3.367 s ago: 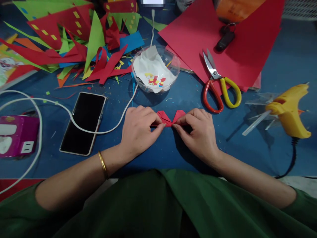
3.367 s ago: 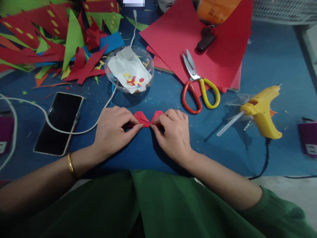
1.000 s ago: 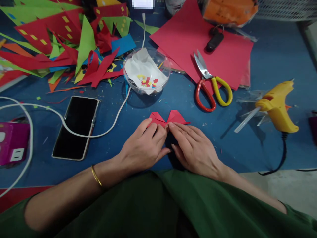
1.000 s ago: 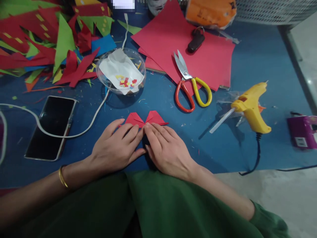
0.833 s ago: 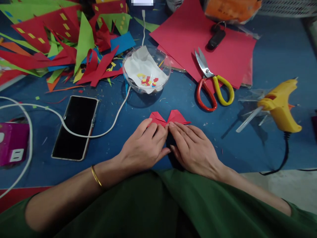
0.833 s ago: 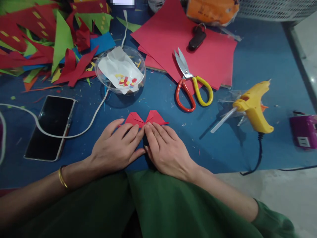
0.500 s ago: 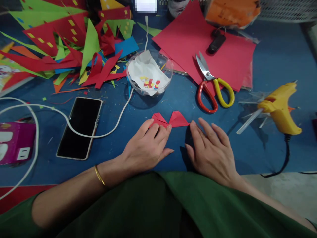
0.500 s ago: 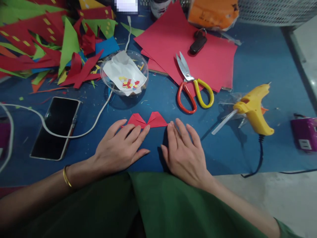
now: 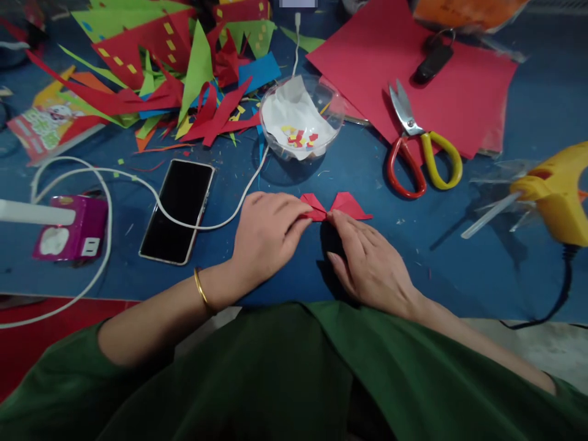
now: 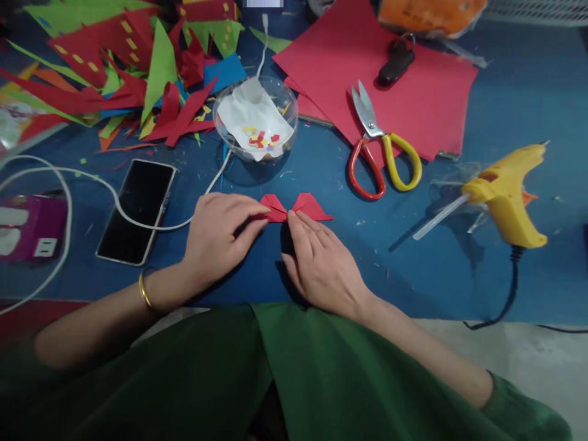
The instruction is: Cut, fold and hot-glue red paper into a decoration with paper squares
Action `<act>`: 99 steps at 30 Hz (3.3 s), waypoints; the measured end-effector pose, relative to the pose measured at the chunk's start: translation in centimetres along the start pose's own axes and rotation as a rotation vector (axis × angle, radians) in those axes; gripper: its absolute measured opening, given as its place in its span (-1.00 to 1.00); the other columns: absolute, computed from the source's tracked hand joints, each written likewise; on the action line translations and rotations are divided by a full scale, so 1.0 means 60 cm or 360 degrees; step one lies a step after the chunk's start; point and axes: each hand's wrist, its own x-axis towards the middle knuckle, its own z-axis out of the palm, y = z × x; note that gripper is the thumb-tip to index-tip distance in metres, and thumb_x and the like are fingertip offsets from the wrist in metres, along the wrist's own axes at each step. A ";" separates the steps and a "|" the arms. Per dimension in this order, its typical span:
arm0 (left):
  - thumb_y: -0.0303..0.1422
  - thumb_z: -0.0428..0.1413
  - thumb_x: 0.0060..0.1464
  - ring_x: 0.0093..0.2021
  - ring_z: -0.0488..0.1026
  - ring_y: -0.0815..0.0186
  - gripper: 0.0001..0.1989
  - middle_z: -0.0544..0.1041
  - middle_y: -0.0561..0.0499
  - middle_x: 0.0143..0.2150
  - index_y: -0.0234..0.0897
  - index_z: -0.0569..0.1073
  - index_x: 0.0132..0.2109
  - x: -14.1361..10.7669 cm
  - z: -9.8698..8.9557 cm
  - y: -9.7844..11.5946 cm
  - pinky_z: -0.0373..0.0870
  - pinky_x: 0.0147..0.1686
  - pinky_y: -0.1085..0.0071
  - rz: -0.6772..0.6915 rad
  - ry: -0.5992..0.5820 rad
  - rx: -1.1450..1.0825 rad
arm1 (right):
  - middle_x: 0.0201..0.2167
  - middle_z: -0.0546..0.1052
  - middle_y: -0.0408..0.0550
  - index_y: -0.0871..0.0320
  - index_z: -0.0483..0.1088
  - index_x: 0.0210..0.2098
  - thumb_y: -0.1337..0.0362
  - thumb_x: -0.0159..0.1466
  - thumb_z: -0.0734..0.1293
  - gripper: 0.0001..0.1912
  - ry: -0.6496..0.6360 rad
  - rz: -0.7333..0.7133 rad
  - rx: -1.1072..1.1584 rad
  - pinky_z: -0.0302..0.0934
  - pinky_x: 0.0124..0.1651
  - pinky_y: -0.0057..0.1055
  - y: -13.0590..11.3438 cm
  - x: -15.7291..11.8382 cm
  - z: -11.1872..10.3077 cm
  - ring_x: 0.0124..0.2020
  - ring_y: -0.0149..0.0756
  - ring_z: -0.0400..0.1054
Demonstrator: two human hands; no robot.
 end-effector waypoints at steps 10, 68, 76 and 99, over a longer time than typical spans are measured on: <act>-0.31 0.24 0.19 -0.22 0.47 0.23 -0.85 0.60 0.02 -0.29 -0.20 0.60 -0.36 0.018 0.011 -0.008 0.27 -0.15 0.19 -0.0366 -0.0015 -0.0204 | 0.23 0.44 0.37 0.43 0.25 0.32 0.19 0.47 0.14 -0.46 -0.0134 -0.0037 -0.0128 0.35 0.22 -0.04 -0.005 0.007 -0.005 0.28 0.05 0.32; -0.32 -0.04 0.37 0.21 0.44 -0.07 -0.52 0.50 -0.31 0.26 -0.59 0.42 0.26 -0.060 0.021 0.064 0.34 0.19 0.02 0.0086 -0.0180 0.0590 | 0.13 0.51 0.31 0.49 0.36 0.23 0.29 0.46 0.13 -0.52 0.0024 -0.0040 -0.0284 0.28 0.21 -0.11 -0.003 0.002 0.004 0.17 0.02 0.34; -0.12 0.00 0.36 0.18 0.44 -0.11 -0.42 0.50 -0.34 0.24 -0.46 0.39 0.32 -0.056 0.019 0.083 0.25 0.25 -0.10 0.0019 -0.0211 0.0655 | 0.02 0.56 0.31 0.50 0.43 0.14 0.31 0.43 0.17 -0.56 0.0075 0.0073 -0.0459 0.28 0.19 -0.07 0.011 -0.011 -0.010 0.09 0.05 0.39; -0.14 0.05 0.32 0.17 0.44 -0.13 -0.42 0.51 -0.37 0.20 -0.42 0.40 0.32 -0.047 0.023 0.088 0.13 0.33 -0.22 0.0004 -0.0239 0.0621 | 0.07 0.59 0.31 0.53 0.36 0.16 0.29 0.46 0.13 -0.55 0.0140 -0.0009 -0.0482 0.16 0.22 -0.12 -0.004 -0.017 -0.009 0.12 -0.02 0.46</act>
